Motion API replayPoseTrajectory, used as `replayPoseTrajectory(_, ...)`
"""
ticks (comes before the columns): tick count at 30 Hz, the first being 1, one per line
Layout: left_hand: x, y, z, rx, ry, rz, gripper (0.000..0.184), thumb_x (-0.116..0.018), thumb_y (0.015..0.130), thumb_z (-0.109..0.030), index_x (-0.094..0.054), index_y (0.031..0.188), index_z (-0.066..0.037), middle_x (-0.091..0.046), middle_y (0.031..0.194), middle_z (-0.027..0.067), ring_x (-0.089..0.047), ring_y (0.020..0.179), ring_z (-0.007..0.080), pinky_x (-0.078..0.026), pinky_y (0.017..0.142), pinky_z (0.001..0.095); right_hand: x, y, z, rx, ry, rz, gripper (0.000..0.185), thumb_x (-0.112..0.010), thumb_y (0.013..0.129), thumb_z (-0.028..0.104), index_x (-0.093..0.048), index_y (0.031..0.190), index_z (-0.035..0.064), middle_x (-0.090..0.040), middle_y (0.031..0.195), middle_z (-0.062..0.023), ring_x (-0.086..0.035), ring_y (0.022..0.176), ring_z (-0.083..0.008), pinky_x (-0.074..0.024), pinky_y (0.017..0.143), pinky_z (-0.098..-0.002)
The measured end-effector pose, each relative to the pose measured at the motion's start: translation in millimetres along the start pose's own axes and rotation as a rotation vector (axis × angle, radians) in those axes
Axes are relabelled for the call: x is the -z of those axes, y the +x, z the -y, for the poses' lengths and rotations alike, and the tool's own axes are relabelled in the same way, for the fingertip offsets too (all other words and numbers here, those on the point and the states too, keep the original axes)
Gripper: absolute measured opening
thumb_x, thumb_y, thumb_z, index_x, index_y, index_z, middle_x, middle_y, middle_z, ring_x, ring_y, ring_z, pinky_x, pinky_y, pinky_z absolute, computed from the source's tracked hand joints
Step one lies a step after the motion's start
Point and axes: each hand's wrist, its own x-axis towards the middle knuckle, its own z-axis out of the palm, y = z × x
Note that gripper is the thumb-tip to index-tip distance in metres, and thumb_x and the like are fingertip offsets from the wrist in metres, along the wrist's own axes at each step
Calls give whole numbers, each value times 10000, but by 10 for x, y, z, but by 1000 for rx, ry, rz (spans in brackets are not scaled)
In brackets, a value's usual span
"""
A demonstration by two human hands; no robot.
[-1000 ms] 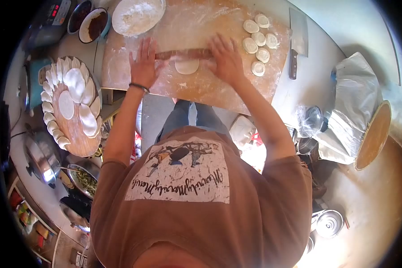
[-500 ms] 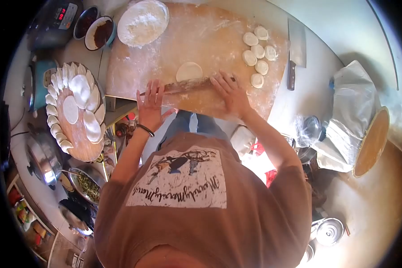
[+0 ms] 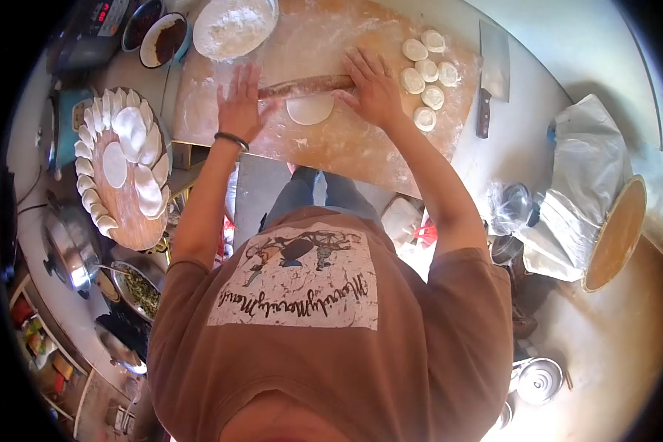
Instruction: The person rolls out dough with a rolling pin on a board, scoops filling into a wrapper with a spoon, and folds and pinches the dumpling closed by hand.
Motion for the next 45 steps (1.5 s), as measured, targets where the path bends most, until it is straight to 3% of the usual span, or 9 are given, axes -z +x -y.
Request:
replayPoseTrajectory(5,-44,-858,-145,-146,-105,40,966,-594,884,-632,-245,1605,-92,-204,1693,96,-175,1569,276,-199,1173,673,293,-759,341,19,188,184,903,-709,828,506,-384,1537,52,-398,1590,-153,-335,1500,-312,-204,1227,-552)
replayPoseTrajectory(9,-141,125,105,64,-20,-64,933,-561,907,-649,-264,1605,-105,-194,1696,88,-180,1566,276,-210,1166,677,100,-50,100,-21,60,-1,884,-700,836,502,-391,1529,48,-398,1590,-150,-325,1506,-308,-194,1229,-553)
replayPoseTrajectory(15,-90,-920,-132,-52,-56,63,896,-569,922,-617,-266,1602,-118,-273,1669,88,-202,1560,270,-224,1153,693,328,-847,449,46,297,76,861,-695,842,510,-415,1513,48,-412,1577,-162,-311,1512,-302,-201,1223,-567)
replayPoseTrajectory(16,-250,-755,-19,-51,192,102,895,-590,919,-596,-263,1603,-120,-287,1663,86,-198,1561,263,-209,1159,699,323,-722,435,29,217,55,849,-694,846,501,-419,1508,46,-414,1575,-163,-312,1511,-303,-201,1223,-568)
replayPoseTrajectory(19,-113,93,160,165,-105,-64,899,-618,909,-567,-264,1602,-117,-249,1680,68,-179,1566,259,-175,1176,699,92,-57,201,-15,75,-33,818,-696,856,464,-423,1500,41,-415,1572,-166,-313,1507,-310,-199,1226,-571)
replayPoseTrajectory(26,-204,-434,116,36,-9,-35,974,-618,888,-612,-219,1611,-95,-223,1689,72,-162,1571,280,-141,1197,673,-55,-845,270,94,-9,157,857,-747,810,355,-377,1524,60,-369,1611,-148,-291,1530,-295,-148,1237,-588)
replayPoseTrajectory(31,-7,65,110,189,-54,-85,963,-614,895,-604,-245,1595,-54,-261,1671,98,-201,1555,309,-191,1175,684,8,-30,73,7,64,17,838,-709,848,404,-380,1535,53,-380,1609,-145,-275,1540,-286,-178,1233,-546)
replayPoseTrajectory(41,-36,-63,173,124,0,-27,971,-591,888,-642,-248,1603,-81,-276,1667,99,-227,1546,295,-196,1167,677,28,160,103,57,45,0,903,-753,800,454,-397,1526,55,-398,1592,-150,-302,1519,-301,-171,1240,-563)
replayPoseTrajectory(45,19,-1058,-158,-52,-44,65,973,-576,891,-646,-233,1608,-85,-231,1683,101,-207,1555,288,-240,1153,685,66,-437,127,79,142,140,862,-710,841,436,-377,1528,37,-362,1610,-157,-259,1536,-293,-158,1246,-556)
